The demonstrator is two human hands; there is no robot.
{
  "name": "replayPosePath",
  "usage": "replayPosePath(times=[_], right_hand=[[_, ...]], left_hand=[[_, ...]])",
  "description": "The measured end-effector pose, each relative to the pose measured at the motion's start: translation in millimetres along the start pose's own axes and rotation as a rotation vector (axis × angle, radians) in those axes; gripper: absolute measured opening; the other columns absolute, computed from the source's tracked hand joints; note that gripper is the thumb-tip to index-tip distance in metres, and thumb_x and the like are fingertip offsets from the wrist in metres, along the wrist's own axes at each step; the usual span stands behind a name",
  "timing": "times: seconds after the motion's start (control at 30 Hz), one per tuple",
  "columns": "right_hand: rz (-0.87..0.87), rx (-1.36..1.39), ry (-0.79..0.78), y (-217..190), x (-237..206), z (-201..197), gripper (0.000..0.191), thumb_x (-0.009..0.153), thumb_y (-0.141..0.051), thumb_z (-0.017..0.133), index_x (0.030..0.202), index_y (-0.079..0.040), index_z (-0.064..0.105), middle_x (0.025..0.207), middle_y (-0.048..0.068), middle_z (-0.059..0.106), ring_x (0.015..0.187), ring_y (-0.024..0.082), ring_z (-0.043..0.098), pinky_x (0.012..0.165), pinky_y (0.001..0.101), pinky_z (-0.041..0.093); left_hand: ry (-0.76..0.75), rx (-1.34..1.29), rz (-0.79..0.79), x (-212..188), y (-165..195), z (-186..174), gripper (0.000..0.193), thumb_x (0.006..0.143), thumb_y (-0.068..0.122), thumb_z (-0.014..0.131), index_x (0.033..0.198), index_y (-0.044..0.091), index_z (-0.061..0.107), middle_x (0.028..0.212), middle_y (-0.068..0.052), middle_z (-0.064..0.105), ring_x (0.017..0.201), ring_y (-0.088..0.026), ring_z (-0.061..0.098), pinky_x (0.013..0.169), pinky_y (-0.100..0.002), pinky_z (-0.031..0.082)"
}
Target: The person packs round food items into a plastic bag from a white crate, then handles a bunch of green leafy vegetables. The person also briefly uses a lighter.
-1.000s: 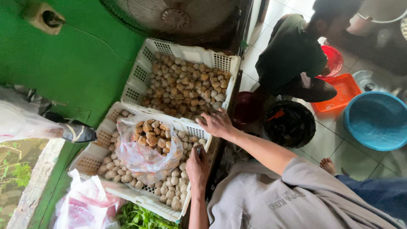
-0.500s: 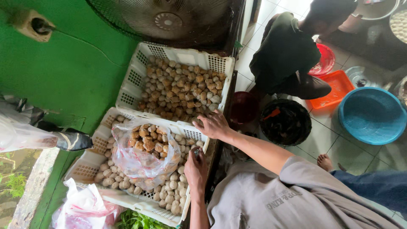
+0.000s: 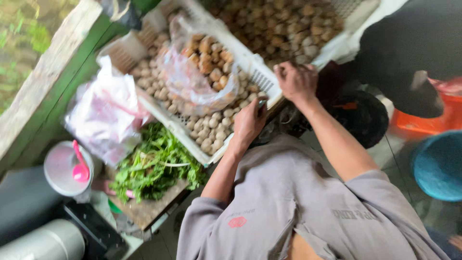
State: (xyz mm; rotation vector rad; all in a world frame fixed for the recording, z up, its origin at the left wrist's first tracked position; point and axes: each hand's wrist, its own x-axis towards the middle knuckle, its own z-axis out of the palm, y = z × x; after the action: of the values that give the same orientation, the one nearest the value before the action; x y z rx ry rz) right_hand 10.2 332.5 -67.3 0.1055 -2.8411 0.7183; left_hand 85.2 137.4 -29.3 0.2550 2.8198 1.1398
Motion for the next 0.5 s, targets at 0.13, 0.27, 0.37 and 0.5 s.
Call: replayPosePath(times=[0.13, 0.27, 0.37, 0.5], right_hand=[[-0.043, -0.050, 0.065, 0, -1, 7, 0.030, 0.111, -0.037, 0.061, 0.096, -0.015, 0.075, 0.076, 0.002, 0.073, 0.074, 0.029, 0.068, 0.091, 0.0461, 0.043], [0.050, -0.044, -0.055, 4, 2, -1, 0.031, 0.106, -0.045, 0.056, 0.108, -0.020, 0.073, 0.074, 0.008, 0.070, 0.072, 0.034, 0.065, 0.088, 0.0516, 0.041], [0.118, 0.020, -0.121, 6, 5, -15, 0.039, 0.106, -0.047, 0.052, 0.102, -0.016, 0.074, 0.064, 0.008, 0.069, 0.066, 0.028, 0.065, 0.093, 0.0509, 0.044], [0.079, 0.035, 0.079, -1, -3, -33, 0.038, 0.101, -0.044, 0.055, 0.090, -0.012, 0.074, 0.075, 0.007, 0.073, 0.072, 0.027, 0.069, 0.083, 0.0453, 0.048]], left_hand=[[-0.078, 0.155, -0.096, -4, -32, -12, 0.037, 0.091, 0.021, 0.059, 0.126, 0.012, 0.063, 0.085, -0.024, 0.072, 0.078, -0.045, 0.069, 0.070, -0.057, 0.053], [-0.436, 0.476, -0.317, -1, -69, -30, 0.024, 0.091, 0.021, 0.054, 0.104, 0.007, 0.068, 0.109, -0.022, 0.072, 0.101, -0.042, 0.069, 0.084, -0.054, 0.055], [-0.479, 0.472, -0.464, 7, -78, -25, 0.042, 0.089, 0.028, 0.052, 0.129, 0.022, 0.064, 0.123, -0.021, 0.067, 0.116, -0.042, 0.064, 0.097, -0.055, 0.052], [-0.555, 0.625, -0.443, 15, -87, -18, 0.045, 0.093, 0.042, 0.052, 0.124, 0.016, 0.071, 0.126, -0.018, 0.071, 0.119, -0.040, 0.066, 0.102, -0.051, 0.054]])
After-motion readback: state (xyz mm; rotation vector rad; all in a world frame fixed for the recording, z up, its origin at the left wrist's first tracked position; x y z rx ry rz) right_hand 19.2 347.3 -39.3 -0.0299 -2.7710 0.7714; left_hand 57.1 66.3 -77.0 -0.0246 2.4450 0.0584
